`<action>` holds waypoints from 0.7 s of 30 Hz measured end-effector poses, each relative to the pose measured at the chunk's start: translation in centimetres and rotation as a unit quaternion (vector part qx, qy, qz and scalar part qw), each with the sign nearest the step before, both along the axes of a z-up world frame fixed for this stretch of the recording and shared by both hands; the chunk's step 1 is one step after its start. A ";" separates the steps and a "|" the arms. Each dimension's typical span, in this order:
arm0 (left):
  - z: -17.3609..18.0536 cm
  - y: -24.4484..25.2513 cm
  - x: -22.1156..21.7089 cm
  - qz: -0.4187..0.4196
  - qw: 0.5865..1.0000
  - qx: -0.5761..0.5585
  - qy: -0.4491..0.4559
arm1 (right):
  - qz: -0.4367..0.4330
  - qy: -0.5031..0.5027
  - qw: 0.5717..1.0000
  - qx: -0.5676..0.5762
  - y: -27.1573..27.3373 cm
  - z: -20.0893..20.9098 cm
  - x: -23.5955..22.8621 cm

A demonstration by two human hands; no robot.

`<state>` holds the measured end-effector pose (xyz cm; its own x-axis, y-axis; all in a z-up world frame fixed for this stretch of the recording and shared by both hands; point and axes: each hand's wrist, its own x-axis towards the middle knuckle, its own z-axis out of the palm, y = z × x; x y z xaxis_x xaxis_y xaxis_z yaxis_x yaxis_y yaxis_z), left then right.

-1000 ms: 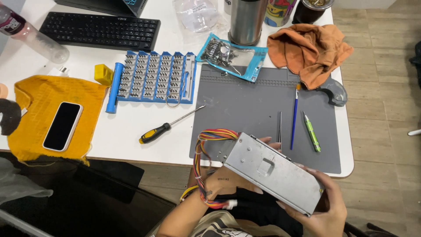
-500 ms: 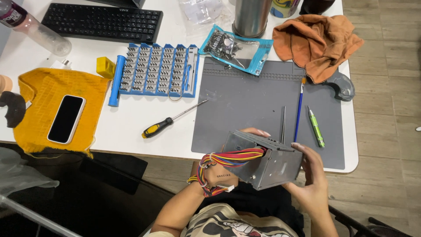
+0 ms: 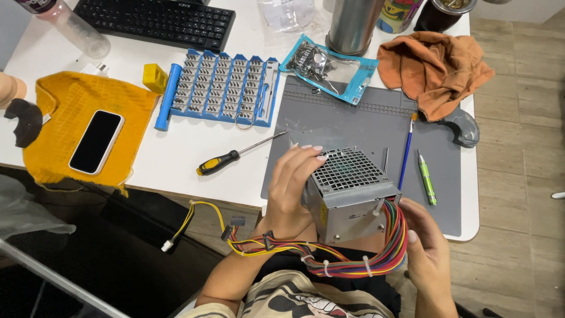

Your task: The person uses a screwdriver to remove screws from a computer power supply unit on a table. They then flip the unit over and continue removing screws from the other side before setting the tool down.

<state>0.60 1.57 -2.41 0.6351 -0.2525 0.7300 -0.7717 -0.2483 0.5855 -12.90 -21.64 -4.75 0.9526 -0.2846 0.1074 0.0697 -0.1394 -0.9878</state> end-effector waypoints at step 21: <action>-2.6 -0.8 -0.2 0.094 0.912 0.230 -0.327 | 0.057 0.213 0.845 0.488 -0.8 -6.7 1.1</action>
<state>0.43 0.80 -5.02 0.1647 -0.5593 0.8124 -0.8368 -0.5153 -0.1851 -11.84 -22.46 -11.48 0.8726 0.0571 -0.4851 -0.3638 0.7388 -0.5673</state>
